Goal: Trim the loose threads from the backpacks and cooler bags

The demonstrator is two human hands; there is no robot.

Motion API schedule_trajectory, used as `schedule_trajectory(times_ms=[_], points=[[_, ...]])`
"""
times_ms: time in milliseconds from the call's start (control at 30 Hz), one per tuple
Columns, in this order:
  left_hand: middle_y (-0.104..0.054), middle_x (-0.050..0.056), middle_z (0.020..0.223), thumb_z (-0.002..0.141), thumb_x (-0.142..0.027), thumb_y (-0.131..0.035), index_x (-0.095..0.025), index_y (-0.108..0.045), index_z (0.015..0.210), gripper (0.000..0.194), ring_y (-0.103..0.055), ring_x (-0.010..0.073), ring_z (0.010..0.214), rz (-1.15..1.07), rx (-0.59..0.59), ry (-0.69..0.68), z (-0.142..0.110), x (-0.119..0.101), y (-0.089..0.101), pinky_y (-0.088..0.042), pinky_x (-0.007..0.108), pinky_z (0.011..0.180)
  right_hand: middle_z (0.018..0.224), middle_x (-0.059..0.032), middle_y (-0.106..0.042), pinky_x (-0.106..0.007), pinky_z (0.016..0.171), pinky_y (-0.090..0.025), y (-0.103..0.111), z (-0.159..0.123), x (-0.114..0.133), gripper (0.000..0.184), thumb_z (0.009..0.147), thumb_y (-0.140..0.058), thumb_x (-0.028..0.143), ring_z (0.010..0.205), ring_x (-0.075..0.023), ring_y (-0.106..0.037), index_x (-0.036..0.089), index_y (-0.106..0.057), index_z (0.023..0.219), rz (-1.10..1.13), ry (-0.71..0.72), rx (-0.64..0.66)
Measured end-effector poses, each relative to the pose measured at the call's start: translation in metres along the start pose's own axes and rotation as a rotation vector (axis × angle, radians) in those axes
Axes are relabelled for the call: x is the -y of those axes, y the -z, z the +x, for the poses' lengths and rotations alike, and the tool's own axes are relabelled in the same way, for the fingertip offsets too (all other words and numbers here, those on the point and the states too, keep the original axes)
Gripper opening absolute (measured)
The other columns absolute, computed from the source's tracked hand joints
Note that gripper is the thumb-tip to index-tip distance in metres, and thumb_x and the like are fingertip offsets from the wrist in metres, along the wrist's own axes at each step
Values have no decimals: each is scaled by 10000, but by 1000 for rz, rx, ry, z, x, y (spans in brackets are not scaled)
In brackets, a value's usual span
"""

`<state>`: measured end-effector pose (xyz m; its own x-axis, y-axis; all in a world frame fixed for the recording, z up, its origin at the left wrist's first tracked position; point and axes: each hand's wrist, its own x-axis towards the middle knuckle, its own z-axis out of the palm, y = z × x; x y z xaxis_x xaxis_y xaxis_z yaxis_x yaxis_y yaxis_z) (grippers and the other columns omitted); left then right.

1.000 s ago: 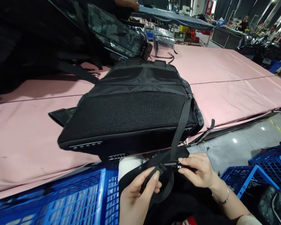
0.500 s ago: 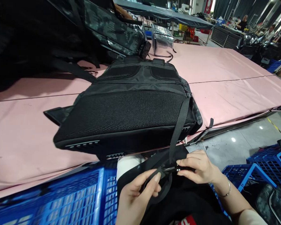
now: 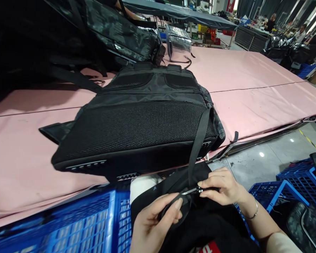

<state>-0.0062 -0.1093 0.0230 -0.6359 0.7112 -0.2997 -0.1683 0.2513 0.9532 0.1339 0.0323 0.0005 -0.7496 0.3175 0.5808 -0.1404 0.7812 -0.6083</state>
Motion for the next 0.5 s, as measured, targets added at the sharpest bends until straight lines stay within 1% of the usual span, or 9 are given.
schedule_trajectory(times_ms=[167,233,333,500], points=[[-537,-23,452,607,-388,-703,-158,-693,739,266,-461,89,443,-10,34,64,9,2,5,-411,197,474,622,-18,-648,-199,453,-409,-4,-4,-1,134,852,-586,284,471,-89,-541,159,-609,894,54,-69,-101],[-535,-27,457,603,-400,-702,-159,-683,728,272,-460,89,448,-7,5,59,11,2,6,-404,200,482,642,-20,-659,-194,449,-410,-2,-6,-1,139,847,-590,282,476,-87,-547,159,-604,910,60,-88,-111],[-532,-30,466,600,-419,-701,-168,-663,701,273,-468,98,459,16,-49,42,11,2,6,-405,212,497,696,-31,-677,-193,476,-428,1,-7,0,156,837,-608,273,508,-91,-567,157,-596,940,27,-74,-64],[-539,-16,481,590,-448,-699,-160,-665,716,316,-465,109,461,62,-43,43,11,4,6,-389,225,482,736,-42,-684,-196,542,-462,2,-7,1,183,849,-598,299,566,-100,-598,152,-591,957,0,-42,24]])
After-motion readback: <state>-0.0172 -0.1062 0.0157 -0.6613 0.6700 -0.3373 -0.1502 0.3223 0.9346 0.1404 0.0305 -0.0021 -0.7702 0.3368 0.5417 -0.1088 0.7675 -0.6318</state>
